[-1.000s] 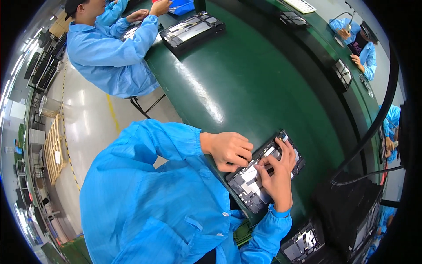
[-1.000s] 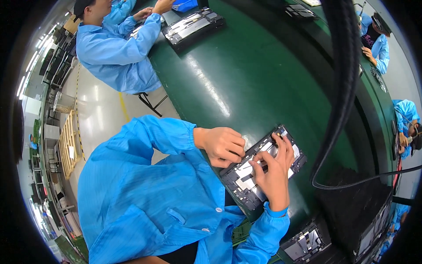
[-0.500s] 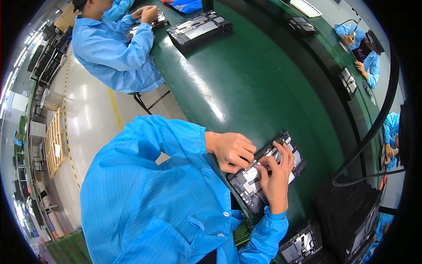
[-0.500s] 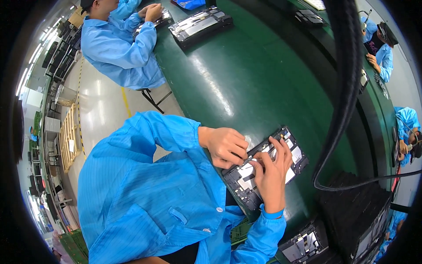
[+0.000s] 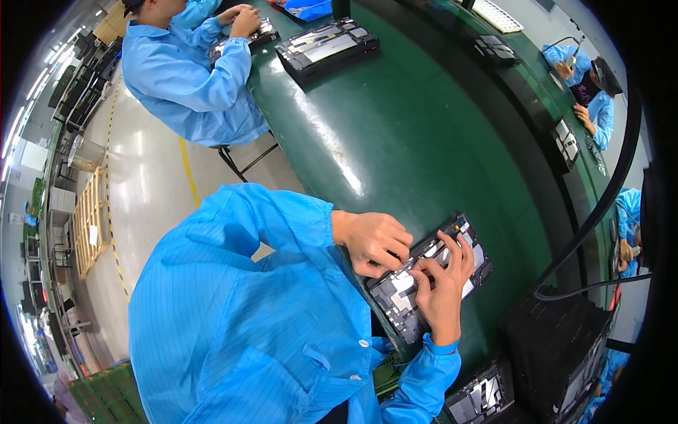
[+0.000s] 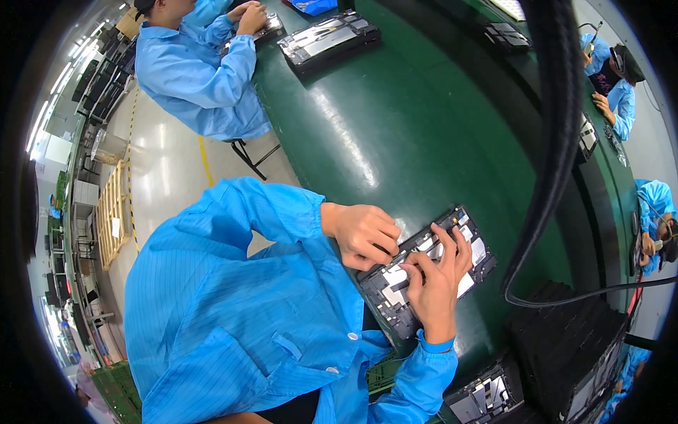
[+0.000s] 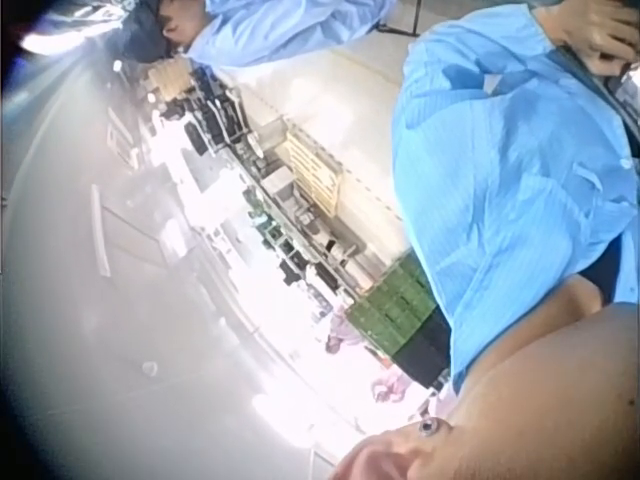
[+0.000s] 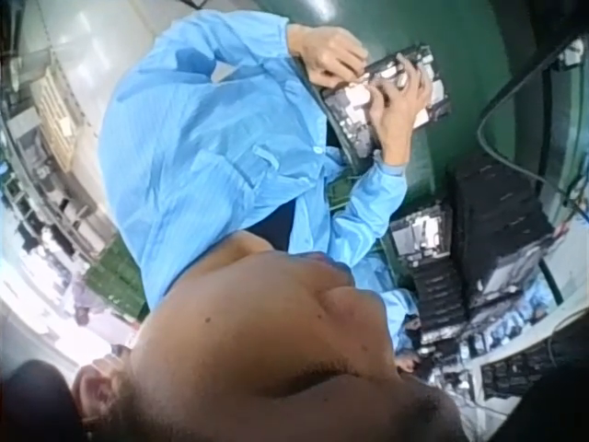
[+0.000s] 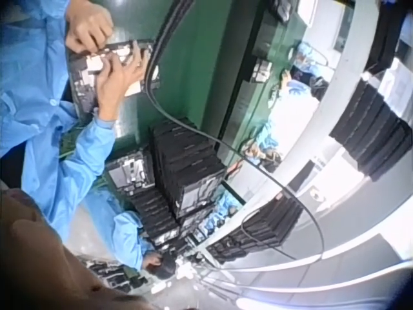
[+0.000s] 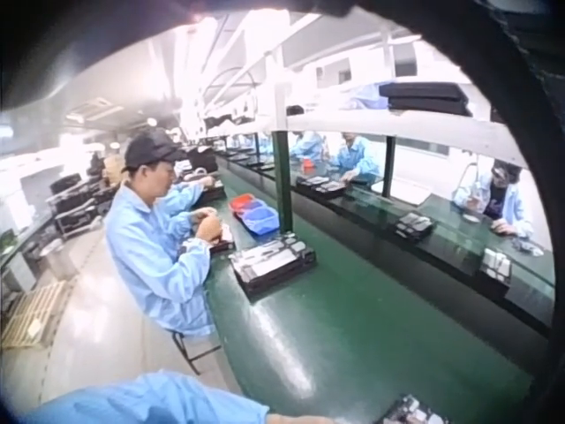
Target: Manually assemble components and wires into a tablet or screen device on a production line.
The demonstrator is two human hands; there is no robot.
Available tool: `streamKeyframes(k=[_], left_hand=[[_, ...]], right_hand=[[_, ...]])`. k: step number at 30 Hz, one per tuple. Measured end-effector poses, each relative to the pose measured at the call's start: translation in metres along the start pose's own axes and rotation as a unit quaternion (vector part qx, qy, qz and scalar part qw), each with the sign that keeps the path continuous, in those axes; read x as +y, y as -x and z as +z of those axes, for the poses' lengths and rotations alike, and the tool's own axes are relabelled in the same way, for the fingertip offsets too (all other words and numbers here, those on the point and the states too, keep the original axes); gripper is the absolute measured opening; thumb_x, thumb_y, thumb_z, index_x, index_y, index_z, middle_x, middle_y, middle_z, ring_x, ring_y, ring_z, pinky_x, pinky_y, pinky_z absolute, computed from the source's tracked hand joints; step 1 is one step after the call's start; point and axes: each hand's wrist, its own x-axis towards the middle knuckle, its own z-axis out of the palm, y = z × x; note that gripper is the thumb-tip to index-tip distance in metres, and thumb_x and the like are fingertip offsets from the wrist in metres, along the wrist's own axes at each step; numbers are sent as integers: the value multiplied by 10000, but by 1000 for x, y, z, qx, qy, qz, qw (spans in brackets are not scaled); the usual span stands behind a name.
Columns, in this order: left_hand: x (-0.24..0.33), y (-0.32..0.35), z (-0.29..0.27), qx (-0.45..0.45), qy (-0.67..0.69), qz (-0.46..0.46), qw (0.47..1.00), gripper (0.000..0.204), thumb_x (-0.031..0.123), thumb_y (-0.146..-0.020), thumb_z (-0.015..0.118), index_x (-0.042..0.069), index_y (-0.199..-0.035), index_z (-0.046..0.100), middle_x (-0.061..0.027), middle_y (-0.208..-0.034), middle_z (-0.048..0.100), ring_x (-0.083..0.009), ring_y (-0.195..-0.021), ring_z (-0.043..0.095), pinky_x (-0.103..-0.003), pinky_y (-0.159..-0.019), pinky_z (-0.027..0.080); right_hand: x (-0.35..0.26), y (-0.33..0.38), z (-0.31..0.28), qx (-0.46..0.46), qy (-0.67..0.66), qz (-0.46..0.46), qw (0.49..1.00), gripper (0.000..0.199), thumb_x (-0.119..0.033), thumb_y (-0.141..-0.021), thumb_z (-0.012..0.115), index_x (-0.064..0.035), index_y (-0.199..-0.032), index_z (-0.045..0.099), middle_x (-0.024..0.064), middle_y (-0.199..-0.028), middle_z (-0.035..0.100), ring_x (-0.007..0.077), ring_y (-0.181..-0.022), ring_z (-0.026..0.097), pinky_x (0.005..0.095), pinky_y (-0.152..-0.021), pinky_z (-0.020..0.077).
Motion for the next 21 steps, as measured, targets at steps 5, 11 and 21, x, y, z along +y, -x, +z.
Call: streamKeyframes(k=[5, 11, 21], left_hand=[[-3, 0, -1, 2, -14, 43, 999, 182, 120, -676, 725, 82, -854, 713, -32, -895, 678, -253, -736, 608, -384, -543, 486], [-4, -3, -3, -19, -35, 76, 996, 192, 158, -711, 714, 70, -882, 721, -28, -936, 700, -230, -745, 622, -370, -552, 491], [-14, -8, 1, -33, -29, 96, 994, 131, 177, -739, 726, 95, -834, 688, -17, -890, 662, -222, -739, 613, -358, -537, 464]], right_hand=[[-10, -4, -6, -59, 48, -32, 997, 158, -8, -784, 807, -42, -885, 690, 125, -1475, 607, 437, -1523, 387, 658, -1278, 281], [2, 3, 2, -20, 88, -77, 993, 197, 2, -807, 774, -51, -958, 658, 100, -1272, 671, 364, -1371, 551, 608, -1247, 370], [15, -4, 9, 31, 141, -134, 980, 158, -75, -862, 781, -64, -988, 686, 93, -935, 605, 304, -1048, 620, 556, -1152, 473]])
